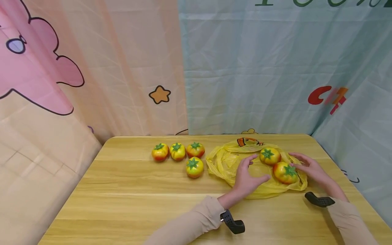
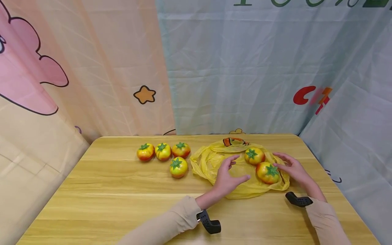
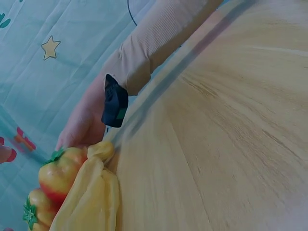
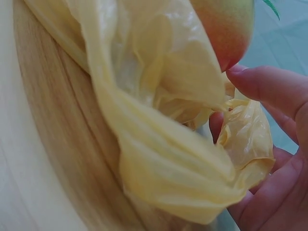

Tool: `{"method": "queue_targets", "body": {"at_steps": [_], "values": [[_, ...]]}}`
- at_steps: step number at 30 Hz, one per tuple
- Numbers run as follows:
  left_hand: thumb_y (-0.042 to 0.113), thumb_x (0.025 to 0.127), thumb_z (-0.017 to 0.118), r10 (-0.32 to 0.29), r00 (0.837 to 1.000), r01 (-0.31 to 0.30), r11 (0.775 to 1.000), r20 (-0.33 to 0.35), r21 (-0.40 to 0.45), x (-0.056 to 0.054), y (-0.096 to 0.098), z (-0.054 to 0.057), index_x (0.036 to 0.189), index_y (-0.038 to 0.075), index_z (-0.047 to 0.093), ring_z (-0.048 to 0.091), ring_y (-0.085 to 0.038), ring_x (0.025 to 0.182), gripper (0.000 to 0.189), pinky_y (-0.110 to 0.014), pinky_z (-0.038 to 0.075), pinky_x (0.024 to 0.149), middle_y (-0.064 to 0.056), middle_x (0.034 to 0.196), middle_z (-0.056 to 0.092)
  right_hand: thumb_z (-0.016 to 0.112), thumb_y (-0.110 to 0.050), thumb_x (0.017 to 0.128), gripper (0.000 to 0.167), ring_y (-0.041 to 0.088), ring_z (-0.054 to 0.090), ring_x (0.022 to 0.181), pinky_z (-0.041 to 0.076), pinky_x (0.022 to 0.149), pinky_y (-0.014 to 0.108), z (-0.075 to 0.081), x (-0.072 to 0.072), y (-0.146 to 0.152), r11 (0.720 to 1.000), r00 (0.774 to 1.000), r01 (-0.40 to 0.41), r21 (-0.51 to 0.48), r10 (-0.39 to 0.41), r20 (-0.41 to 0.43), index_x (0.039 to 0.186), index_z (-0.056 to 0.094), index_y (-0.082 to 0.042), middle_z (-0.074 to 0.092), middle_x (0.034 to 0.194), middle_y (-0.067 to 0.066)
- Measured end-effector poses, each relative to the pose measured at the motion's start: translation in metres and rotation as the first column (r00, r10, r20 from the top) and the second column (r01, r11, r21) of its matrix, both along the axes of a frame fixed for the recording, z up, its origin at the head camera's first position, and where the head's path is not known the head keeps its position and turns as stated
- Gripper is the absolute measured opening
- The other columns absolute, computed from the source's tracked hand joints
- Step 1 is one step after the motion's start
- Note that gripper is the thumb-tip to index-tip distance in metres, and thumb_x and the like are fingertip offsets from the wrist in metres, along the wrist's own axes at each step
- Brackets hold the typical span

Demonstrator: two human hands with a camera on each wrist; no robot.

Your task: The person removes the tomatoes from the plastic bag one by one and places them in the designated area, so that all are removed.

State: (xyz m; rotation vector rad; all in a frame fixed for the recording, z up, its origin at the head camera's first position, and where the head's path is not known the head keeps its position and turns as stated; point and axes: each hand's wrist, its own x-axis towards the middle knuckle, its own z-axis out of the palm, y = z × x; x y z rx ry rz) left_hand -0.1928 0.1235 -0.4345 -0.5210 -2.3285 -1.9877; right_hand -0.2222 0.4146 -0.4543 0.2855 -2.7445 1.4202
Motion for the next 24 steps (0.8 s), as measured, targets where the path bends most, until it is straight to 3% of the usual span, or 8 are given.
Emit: {"method": "queue_targets", "body": {"at_steps": [8,14,24], "values": [[0.021,0.073,0.084,0.006,1.000,-0.005,0.999,0.023,-0.039,0.001,0.027,-0.007,0.133,0.014,0.053,0.050,-0.020,0.117,0.067,-0.027,0.044,0.096,-0.002,0.131,0.053,0.057,-0.023,0.097,0.051,-0.026,0.033,0.103,0.034,0.078,0.001,0.002,0.001,-0.001,1.000,1.000,-0.001,0.005,0.001,0.005,0.139,0.042,0.003,0.040,0.113,-0.041],[0.023,0.072,0.085,0.025,1.000,-0.027,0.993,-0.016,-0.111,-0.002,0.038,-0.010,0.132,0.015,0.054,0.052,-0.017,0.113,0.068,-0.019,0.042,0.092,-0.005,0.128,0.056,0.058,-0.019,0.096,0.050,-0.027,0.034,0.103,0.034,0.078,0.001,0.000,0.000,-0.002,1.000,1.000,-0.007,-0.001,0.007,-0.018,0.137,0.043,0.006,0.041,0.113,-0.041],[0.027,0.072,0.085,0.010,0.998,-0.023,0.978,-0.063,-0.206,-0.006,0.055,-0.017,0.130,0.017,0.054,0.051,-0.012,0.118,0.067,-0.020,0.042,0.099,0.003,0.127,0.056,0.056,-0.007,0.096,0.044,-0.027,0.037,0.106,0.035,0.080,0.000,-0.007,0.000,0.002,0.996,0.995,-0.061,-0.072,0.054,-0.086,0.136,0.044,0.007,0.044,0.116,-0.040]]}}
